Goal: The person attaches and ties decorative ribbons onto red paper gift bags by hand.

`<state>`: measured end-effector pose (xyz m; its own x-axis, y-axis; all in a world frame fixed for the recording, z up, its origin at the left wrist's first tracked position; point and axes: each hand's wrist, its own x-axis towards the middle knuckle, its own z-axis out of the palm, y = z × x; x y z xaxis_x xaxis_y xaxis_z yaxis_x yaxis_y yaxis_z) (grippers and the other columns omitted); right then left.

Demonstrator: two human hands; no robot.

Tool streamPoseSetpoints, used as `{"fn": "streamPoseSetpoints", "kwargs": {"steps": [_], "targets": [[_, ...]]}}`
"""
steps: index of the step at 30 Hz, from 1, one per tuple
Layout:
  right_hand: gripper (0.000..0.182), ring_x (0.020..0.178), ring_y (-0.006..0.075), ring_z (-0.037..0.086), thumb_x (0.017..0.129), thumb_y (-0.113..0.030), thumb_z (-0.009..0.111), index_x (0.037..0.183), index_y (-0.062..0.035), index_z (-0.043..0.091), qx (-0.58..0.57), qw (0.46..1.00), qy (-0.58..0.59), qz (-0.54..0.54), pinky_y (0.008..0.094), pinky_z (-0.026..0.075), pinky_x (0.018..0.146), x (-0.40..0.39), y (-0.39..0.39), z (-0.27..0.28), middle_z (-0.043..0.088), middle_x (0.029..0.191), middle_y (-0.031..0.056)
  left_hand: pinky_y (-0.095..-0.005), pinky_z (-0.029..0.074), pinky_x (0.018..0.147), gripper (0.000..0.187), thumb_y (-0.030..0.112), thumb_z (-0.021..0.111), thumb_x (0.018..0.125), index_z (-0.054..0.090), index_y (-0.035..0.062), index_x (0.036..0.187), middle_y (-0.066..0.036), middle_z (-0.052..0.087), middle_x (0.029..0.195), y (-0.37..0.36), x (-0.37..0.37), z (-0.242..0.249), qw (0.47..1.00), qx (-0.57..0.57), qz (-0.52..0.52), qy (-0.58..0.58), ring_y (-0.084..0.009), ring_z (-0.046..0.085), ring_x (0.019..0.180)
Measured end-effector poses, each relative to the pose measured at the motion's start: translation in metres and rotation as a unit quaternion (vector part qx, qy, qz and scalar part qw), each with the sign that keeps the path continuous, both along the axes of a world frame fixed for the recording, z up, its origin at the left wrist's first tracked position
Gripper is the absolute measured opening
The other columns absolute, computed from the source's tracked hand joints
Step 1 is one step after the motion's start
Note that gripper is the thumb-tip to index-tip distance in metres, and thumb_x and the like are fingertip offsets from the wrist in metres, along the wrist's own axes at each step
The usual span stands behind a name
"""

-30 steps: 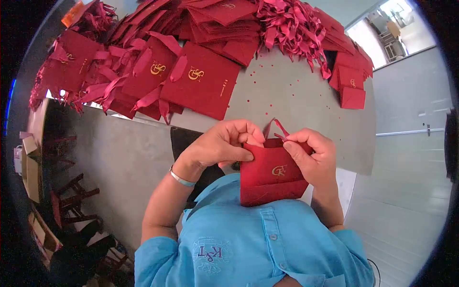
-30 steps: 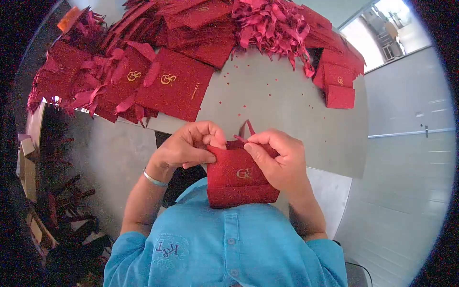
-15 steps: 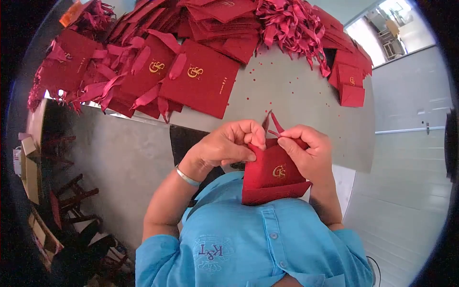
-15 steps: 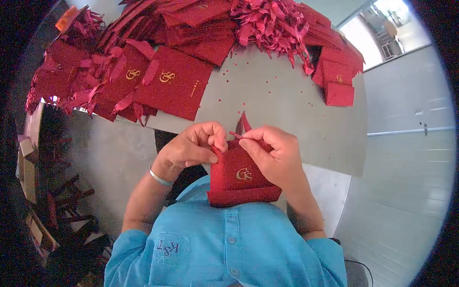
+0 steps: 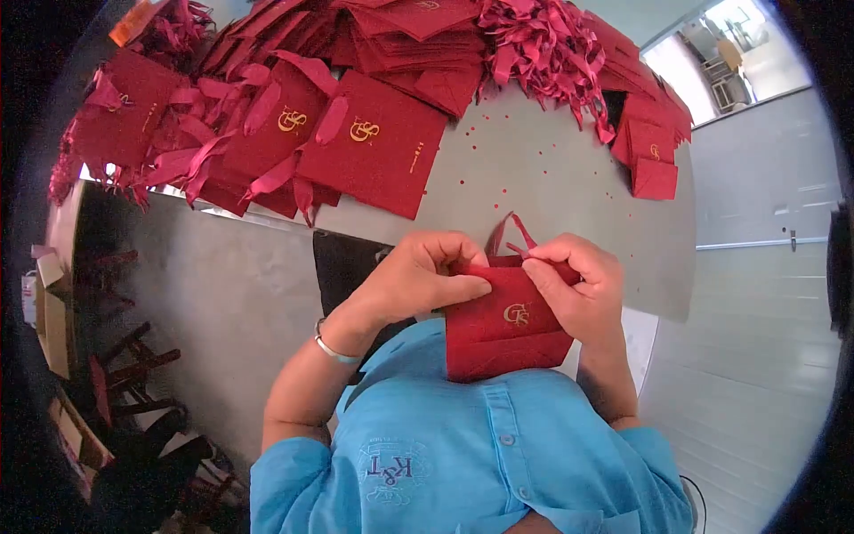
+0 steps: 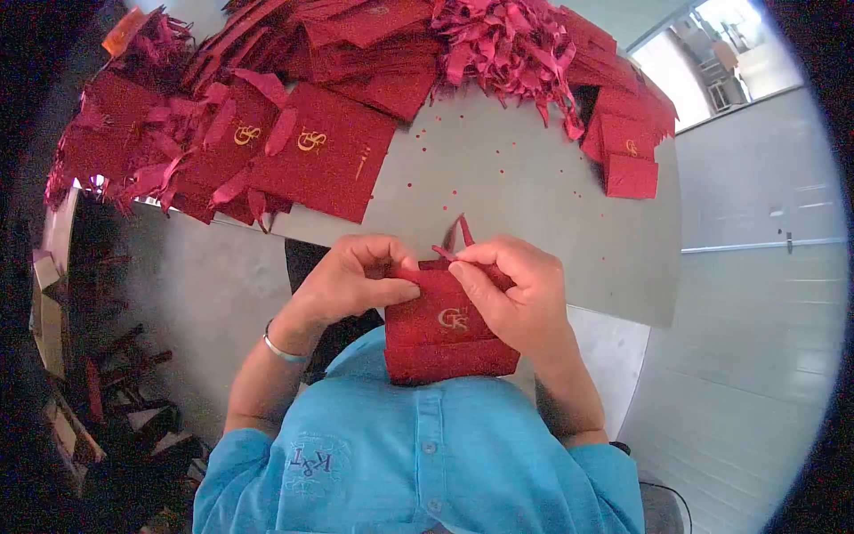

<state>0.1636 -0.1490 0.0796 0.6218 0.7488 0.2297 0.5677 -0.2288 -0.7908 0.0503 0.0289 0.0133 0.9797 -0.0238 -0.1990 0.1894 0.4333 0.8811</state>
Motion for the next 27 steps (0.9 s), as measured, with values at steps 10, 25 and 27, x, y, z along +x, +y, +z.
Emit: {"fn": "streamPoseSetpoints", "kwargs": {"steps": [10,25,27], "targets": [[0.015,0.060,0.0170,0.060,0.072,0.003,0.074,0.085,-0.0007,0.068,0.020,0.981,-0.190,0.037,0.0260,0.045,0.051,-0.012,0.008,0.008,0.064,0.072,0.0092,-0.0163,0.040,0.052,0.013,0.005,0.074,0.077,0.064,0.0028,0.084,0.006,0.061,0.074,-0.015,-0.003,0.008,0.987,0.132,0.093,-0.002,0.0018,0.050,0.064],[0.015,0.048,0.0172,0.055,0.066,0.002,0.073,0.072,-0.0051,0.061,-0.030,0.963,-0.246,0.106,0.0287,0.041,0.044,-0.026,0.013,0.005,0.056,0.061,0.0042,-0.0186,0.048,0.058,0.021,-0.006,0.068,0.074,0.063,0.0006,0.093,0.001,0.064,0.084,-0.012,-0.008,0.005,0.994,0.078,0.072,-0.010,-0.0028,0.058,0.072],[0.015,0.048,0.0176,0.054,0.065,0.002,0.073,0.072,-0.0052,0.061,-0.040,0.959,-0.263,0.099,0.0291,0.042,0.044,-0.027,0.012,0.005,0.055,0.060,0.0041,-0.0185,0.048,0.058,0.023,-0.007,0.068,0.073,0.063,0.0001,0.094,0.001,0.064,0.085,-0.011,-0.008,0.003,0.996,0.066,0.064,-0.011,-0.0030,0.059,0.073]]}}
